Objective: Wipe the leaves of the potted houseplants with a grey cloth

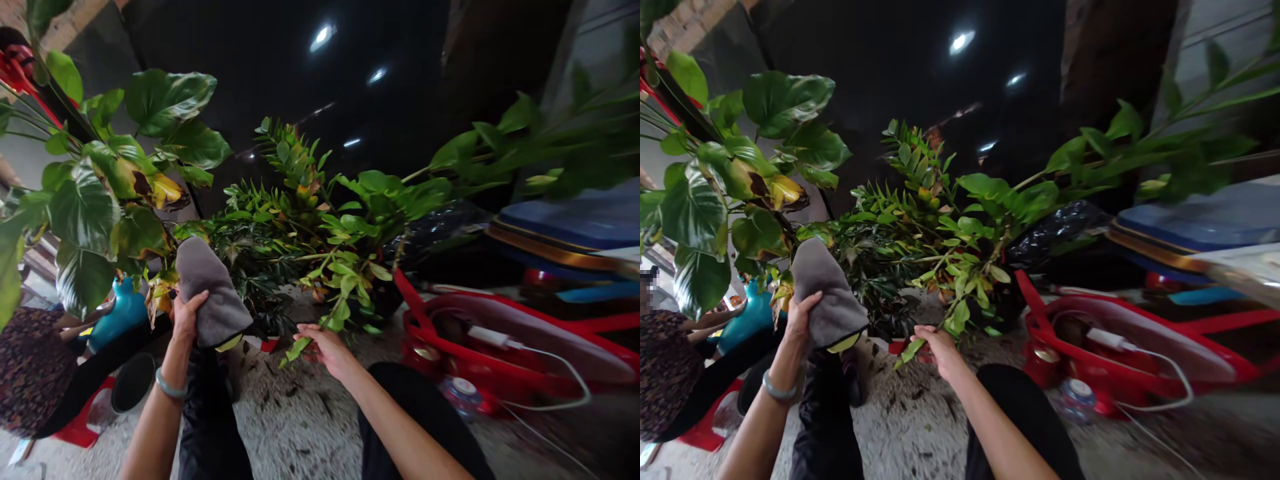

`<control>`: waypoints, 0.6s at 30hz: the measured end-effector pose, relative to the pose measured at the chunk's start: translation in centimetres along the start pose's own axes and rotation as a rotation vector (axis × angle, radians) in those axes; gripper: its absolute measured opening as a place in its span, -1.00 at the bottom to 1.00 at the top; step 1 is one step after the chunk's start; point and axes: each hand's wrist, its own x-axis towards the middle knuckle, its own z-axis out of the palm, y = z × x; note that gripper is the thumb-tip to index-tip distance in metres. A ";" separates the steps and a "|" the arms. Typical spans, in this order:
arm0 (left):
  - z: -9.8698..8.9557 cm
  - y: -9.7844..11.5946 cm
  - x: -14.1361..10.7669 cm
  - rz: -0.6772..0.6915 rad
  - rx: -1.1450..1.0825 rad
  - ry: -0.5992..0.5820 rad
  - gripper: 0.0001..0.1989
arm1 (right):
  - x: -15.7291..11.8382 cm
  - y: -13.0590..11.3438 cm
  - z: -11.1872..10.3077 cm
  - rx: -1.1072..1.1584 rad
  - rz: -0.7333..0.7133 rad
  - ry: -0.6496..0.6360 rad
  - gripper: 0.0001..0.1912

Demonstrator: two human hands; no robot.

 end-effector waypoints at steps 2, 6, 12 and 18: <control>0.6 -2.5 0.0 -0.036 0.087 -0.091 -0.45 | -0.1 0.0 0.3 -0.009 0.000 0.005 -0.93; 0.1 -10.0 -3.4 -0.273 0.293 -0.344 -0.53 | -0.5 -0.2 0.2 -0.018 0.007 0.025 -0.93; -1.7 -9.8 -6.5 -0.258 0.358 -0.473 -0.52 | -0.4 -0.4 -0.6 -0.032 -0.006 0.019 -0.89; 0.6 -3.3 -4.4 0.131 0.301 -0.140 -0.42 | -0.1 -0.2 -0.1 -0.011 -0.008 0.004 -0.95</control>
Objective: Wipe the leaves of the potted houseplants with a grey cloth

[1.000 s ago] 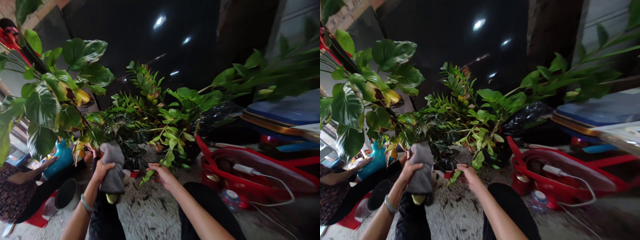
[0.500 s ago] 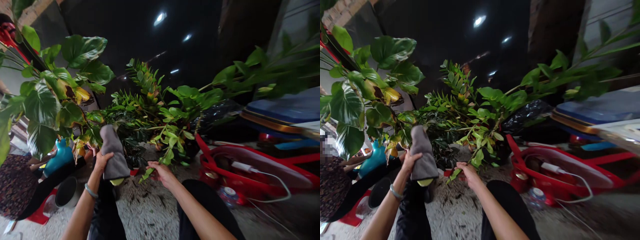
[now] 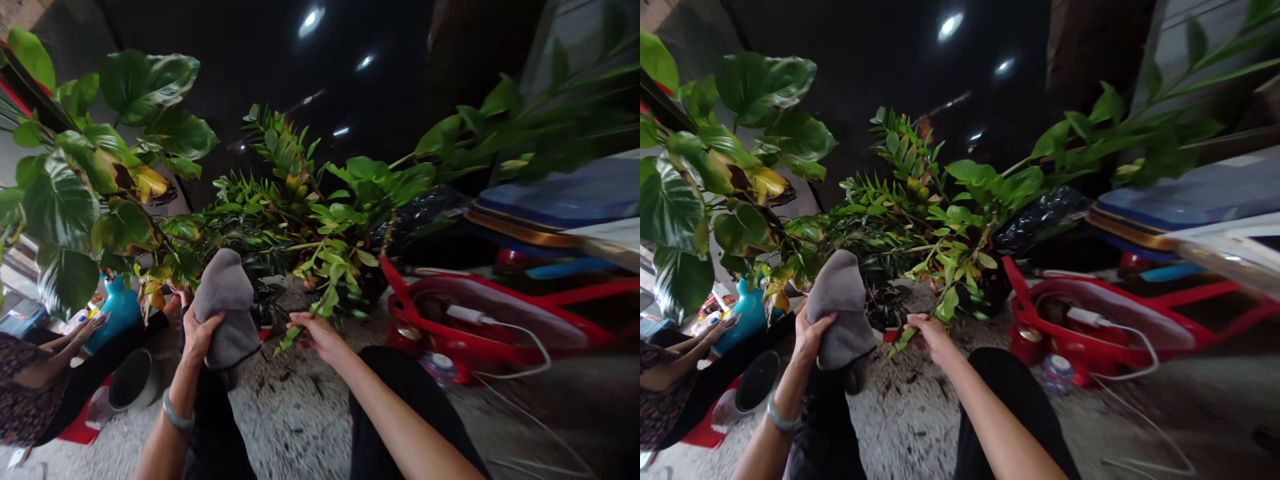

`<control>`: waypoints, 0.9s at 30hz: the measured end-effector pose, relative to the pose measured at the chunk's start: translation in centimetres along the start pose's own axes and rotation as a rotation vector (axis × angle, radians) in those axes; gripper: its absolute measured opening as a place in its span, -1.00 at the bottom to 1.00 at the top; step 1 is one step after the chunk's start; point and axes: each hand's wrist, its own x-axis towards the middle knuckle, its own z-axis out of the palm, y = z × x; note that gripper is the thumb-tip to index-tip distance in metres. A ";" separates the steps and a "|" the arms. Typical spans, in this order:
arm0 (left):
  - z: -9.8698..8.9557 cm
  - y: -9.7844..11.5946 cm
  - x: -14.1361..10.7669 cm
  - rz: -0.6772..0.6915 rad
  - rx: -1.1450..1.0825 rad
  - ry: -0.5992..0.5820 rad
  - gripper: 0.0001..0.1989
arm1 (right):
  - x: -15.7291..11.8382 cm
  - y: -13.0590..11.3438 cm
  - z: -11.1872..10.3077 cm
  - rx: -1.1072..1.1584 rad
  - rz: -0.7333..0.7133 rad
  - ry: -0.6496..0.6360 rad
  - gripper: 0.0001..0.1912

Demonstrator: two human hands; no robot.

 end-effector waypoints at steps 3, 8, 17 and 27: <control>1.6 0.2 -0.9 0.023 0.090 0.013 -0.46 | -0.1 0.1 0.2 0.004 -0.002 -0.002 -0.94; 2.7 2.9 -2.2 0.134 -0.002 -0.011 -0.43 | -0.1 0.1 -0.1 0.007 -0.020 -0.003 -0.95; 8.5 6.9 4.3 0.278 -0.006 -0.187 -0.47 | -0.5 -0.3 0.0 -0.002 -0.039 -0.015 -0.90; 6.7 5.6 2.4 0.202 0.013 -0.362 -0.47 | 0.1 -0.4 -0.5 0.036 -0.045 0.006 -0.91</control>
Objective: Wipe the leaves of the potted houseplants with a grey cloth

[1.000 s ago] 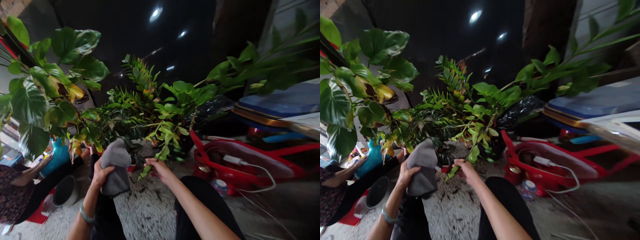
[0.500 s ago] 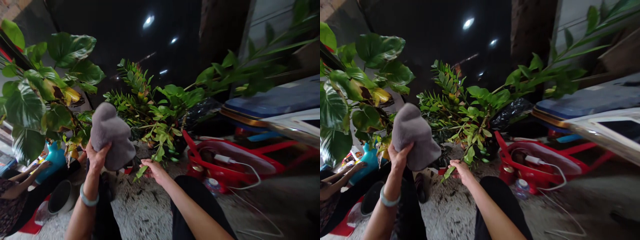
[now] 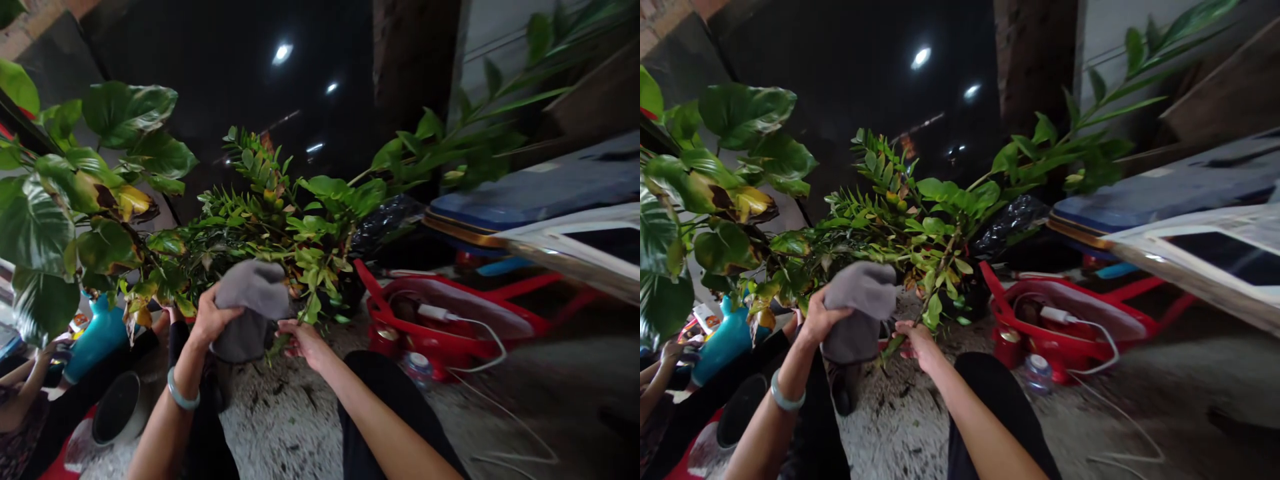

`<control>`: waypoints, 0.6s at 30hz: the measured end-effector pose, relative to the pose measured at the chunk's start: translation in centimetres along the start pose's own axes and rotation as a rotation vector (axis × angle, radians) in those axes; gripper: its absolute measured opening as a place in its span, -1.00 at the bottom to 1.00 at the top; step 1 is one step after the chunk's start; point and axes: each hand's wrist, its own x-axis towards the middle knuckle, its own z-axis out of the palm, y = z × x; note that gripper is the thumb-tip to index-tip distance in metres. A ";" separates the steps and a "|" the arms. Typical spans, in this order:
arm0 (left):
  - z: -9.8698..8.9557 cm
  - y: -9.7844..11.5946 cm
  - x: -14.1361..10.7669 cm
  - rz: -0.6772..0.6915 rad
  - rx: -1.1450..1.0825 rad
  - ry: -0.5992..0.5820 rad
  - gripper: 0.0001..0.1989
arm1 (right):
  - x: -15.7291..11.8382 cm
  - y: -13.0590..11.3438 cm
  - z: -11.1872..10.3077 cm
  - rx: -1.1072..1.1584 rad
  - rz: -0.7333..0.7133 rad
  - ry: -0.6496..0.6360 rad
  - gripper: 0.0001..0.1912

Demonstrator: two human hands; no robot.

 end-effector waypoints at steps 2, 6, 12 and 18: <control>0.2 1.7 2.3 0.072 -0.038 0.147 -0.45 | -0.1 -0.1 0.2 -0.001 0.001 -0.008 -0.90; 1.8 1.3 4.7 0.085 0.017 0.158 -0.49 | -0.4 0.2 0.7 -0.002 0.000 0.000 -0.88; 2.6 -5.6 -1.3 -0.262 0.145 -0.271 -0.60 | 0.2 0.3 -0.2 0.044 -0.032 0.039 -0.90; 3.3 -7.9 -5.2 -0.395 0.076 -0.204 -0.54 | 0.3 0.0 -0.1 0.167 -0.122 0.016 -0.76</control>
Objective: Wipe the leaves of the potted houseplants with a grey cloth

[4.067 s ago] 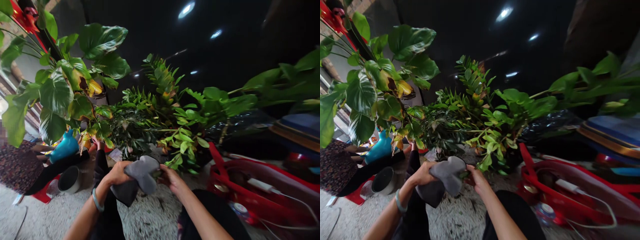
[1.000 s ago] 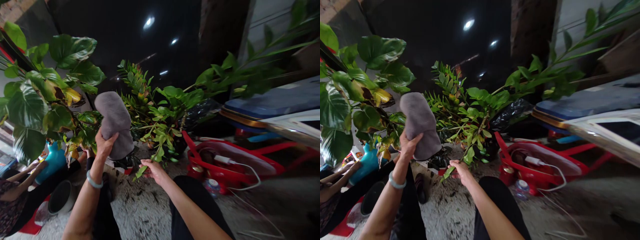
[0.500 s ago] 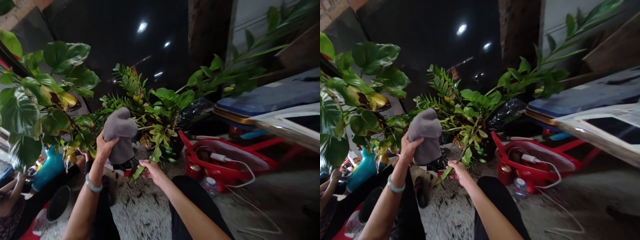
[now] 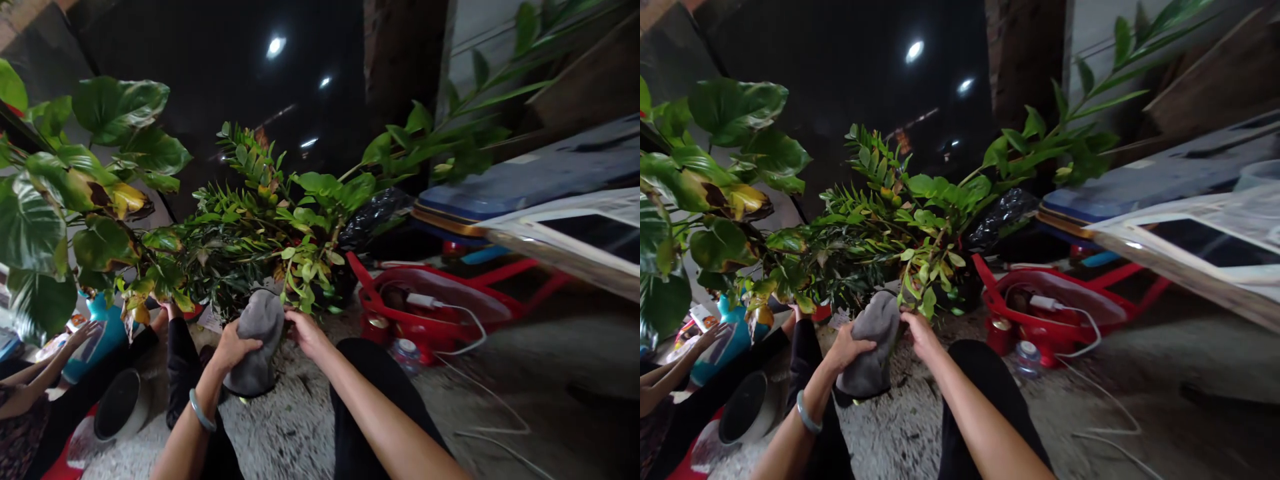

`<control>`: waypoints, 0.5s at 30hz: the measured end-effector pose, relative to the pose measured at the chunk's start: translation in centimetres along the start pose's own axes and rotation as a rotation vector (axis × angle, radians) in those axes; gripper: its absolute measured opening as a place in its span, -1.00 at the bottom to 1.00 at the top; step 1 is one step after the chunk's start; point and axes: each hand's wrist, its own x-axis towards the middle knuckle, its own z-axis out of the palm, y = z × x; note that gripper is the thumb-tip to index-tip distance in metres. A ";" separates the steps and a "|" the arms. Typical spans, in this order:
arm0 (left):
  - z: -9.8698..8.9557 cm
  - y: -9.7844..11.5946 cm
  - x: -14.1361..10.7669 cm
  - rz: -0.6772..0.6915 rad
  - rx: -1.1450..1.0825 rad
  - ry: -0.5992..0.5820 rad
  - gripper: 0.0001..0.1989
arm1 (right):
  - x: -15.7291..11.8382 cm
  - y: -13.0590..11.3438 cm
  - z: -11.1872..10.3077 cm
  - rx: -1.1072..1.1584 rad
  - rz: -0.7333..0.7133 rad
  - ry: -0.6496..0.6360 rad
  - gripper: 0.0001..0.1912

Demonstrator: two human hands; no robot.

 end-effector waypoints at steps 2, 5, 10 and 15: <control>0.6 -0.3 -0.2 0.001 0.019 0.010 -0.48 | -0.2 0.1 0.3 0.034 -0.020 -0.025 -0.82; 1.1 -1.0 -0.8 0.010 0.061 0.005 -0.47 | -0.4 0.0 0.3 0.090 -0.048 -0.053 -0.86; 1.8 -1.7 -2.0 0.052 0.179 -0.052 -0.51 | 0.0 -2.1 -0.3 0.280 -0.110 -0.101 -0.85; 2.6 -0.6 -2.8 0.089 0.194 -0.092 -0.57 | 0.9 -3.9 -0.3 0.372 -0.124 -0.050 -0.79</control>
